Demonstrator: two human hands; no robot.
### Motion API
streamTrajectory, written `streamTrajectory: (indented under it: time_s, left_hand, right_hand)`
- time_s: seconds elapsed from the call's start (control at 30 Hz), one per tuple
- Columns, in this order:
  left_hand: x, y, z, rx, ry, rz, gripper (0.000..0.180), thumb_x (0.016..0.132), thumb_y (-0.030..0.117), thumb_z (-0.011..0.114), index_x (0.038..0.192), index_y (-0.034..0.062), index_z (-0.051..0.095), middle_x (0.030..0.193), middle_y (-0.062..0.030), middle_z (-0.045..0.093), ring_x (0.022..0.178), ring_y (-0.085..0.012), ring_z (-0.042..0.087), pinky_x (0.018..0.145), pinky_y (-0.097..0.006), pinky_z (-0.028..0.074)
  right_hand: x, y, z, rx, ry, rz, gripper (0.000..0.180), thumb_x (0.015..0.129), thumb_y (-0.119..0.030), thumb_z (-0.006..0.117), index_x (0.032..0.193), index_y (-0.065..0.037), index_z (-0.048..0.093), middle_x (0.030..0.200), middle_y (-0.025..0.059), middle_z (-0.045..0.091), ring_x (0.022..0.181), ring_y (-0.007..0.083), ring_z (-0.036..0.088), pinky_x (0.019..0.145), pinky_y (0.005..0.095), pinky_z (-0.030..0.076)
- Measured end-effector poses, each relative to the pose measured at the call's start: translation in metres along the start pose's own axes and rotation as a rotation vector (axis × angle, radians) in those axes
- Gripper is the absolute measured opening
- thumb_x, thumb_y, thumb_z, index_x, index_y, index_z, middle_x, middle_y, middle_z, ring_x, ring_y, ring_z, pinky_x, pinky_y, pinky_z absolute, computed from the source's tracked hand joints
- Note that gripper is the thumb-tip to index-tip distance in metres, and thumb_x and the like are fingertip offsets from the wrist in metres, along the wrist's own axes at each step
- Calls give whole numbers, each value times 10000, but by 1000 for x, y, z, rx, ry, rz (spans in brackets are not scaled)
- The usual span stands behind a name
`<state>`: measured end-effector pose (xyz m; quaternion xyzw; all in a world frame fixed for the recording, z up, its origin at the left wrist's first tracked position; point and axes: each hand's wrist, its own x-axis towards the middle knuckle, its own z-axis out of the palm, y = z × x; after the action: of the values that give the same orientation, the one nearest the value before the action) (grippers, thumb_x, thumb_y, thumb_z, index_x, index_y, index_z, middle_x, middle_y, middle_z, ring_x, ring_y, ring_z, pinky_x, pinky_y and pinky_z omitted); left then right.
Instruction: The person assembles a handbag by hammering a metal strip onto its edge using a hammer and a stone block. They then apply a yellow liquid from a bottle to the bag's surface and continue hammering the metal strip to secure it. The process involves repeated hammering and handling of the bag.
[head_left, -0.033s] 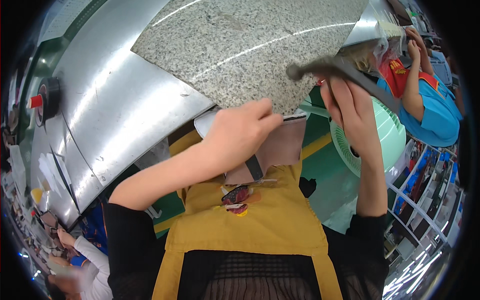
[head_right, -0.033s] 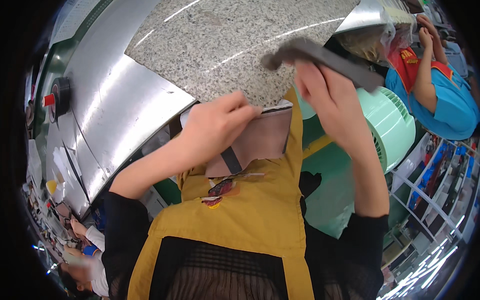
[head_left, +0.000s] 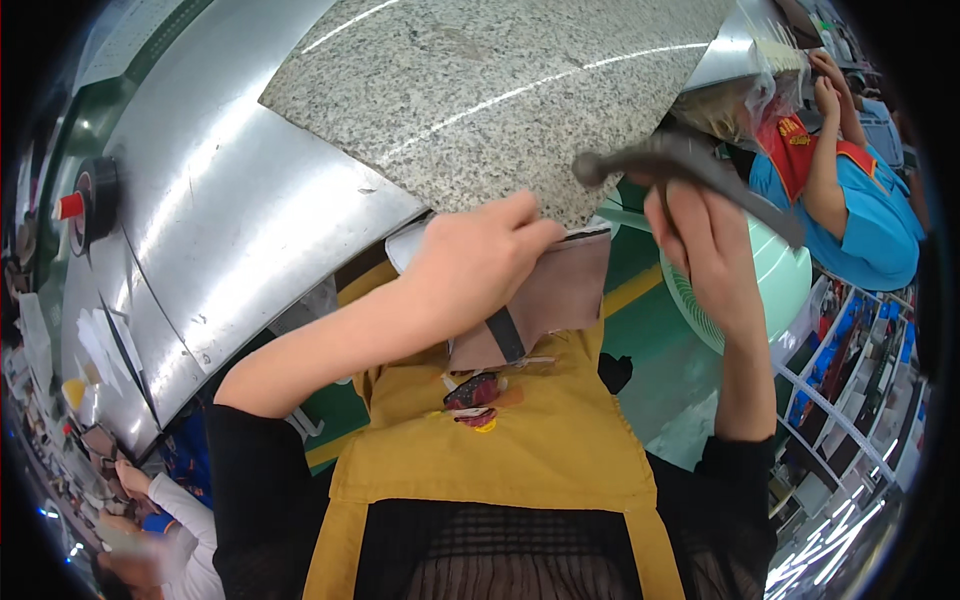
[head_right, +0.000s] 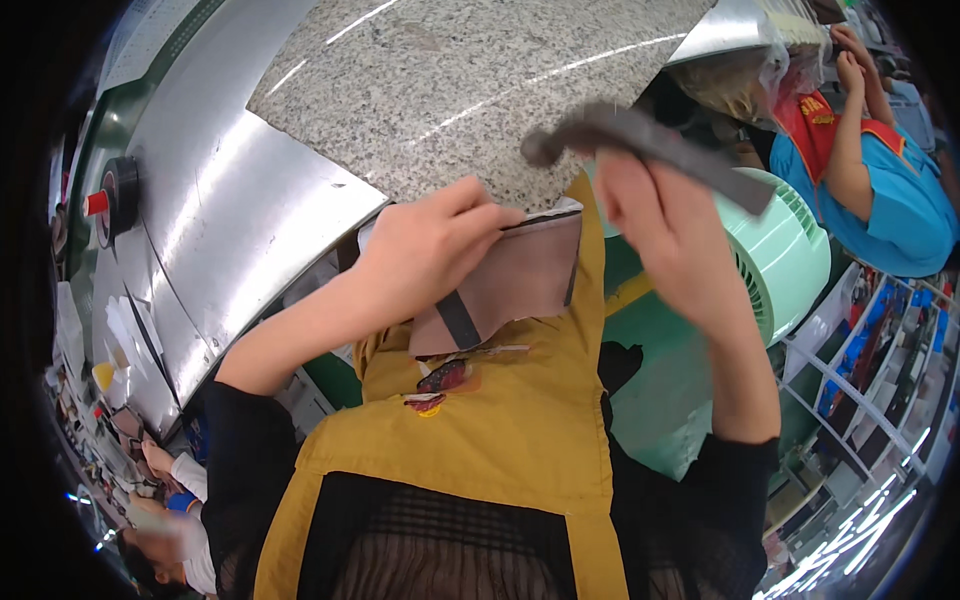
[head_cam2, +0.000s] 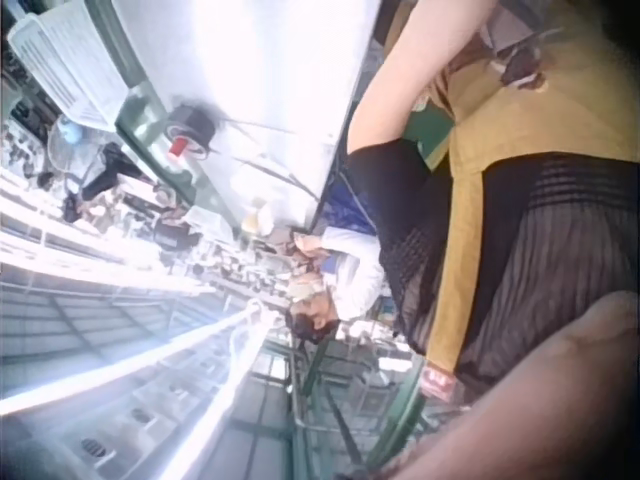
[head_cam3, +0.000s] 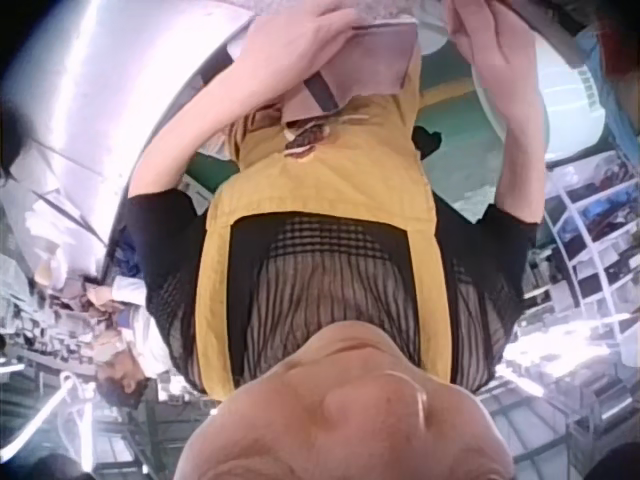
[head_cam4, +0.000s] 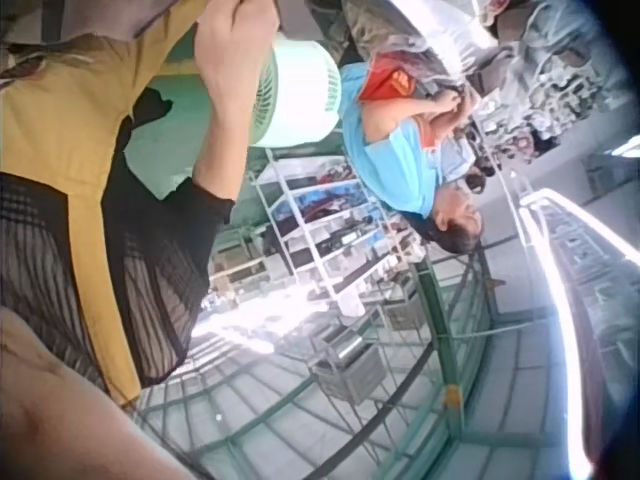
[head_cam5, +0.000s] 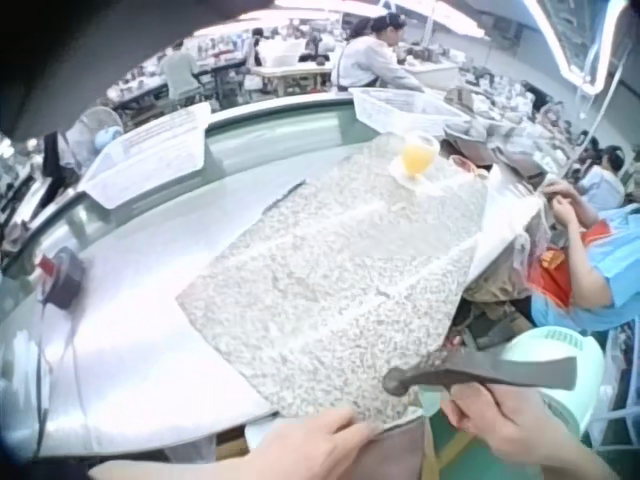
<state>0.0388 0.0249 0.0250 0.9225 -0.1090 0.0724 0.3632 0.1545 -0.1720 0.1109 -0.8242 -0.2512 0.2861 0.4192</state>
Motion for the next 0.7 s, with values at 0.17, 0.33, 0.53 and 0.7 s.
streamTrajectory:
  time_s: [0.17, 0.33, 0.53, 0.7]
  left_hand:
    - [6, -2, -9, -73, -109, -9, 272, 805, 55, 631, 1065, 132, 653, 849, -37, 538, 674, -230, 599, 560, -338, 494]
    - [0, 0, -9, 99, -72, 102, 347, 766, 26, 622, 1098, 123, 652, 832, -29, 518, 658, -185, 590, 532, -303, 482]
    - [2, 2, -9, 257, -24, 241, 373, 704, 36, 630, 1072, 86, 659, 806, -8, 527, 653, -149, 591, 494, -276, 480]
    - [-2, -7, -4, 173, 36, 238, 353, 709, 42, 635, 1058, 89, 658, 813, -12, 546, 657, -147, 595, 488, -274, 482]
  right_hand:
    - [-46, 1, 15, 134, 55, 110, 130, 976, -60, 477, 1070, 0, 543, 810, 58, 511, 696, 143, 466, 655, 262, 421]
    - [-38, 0, 16, -82, -30, -22, 221, 948, -50, 539, 1163, 3, 535, 968, 138, 593, 800, 249, 559, 762, 286, 464]
    - [-36, 1, 15, 2, -60, -21, 234, 935, -37, 538, 1166, 1, 533, 986, 154, 600, 846, 315, 603, 744, 309, 478]
    - [-33, 2, 16, -238, -163, -84, 296, 901, -25, 547, 1195, -9, 518, 1008, 172, 602, 857, 370, 614, 710, 348, 495]
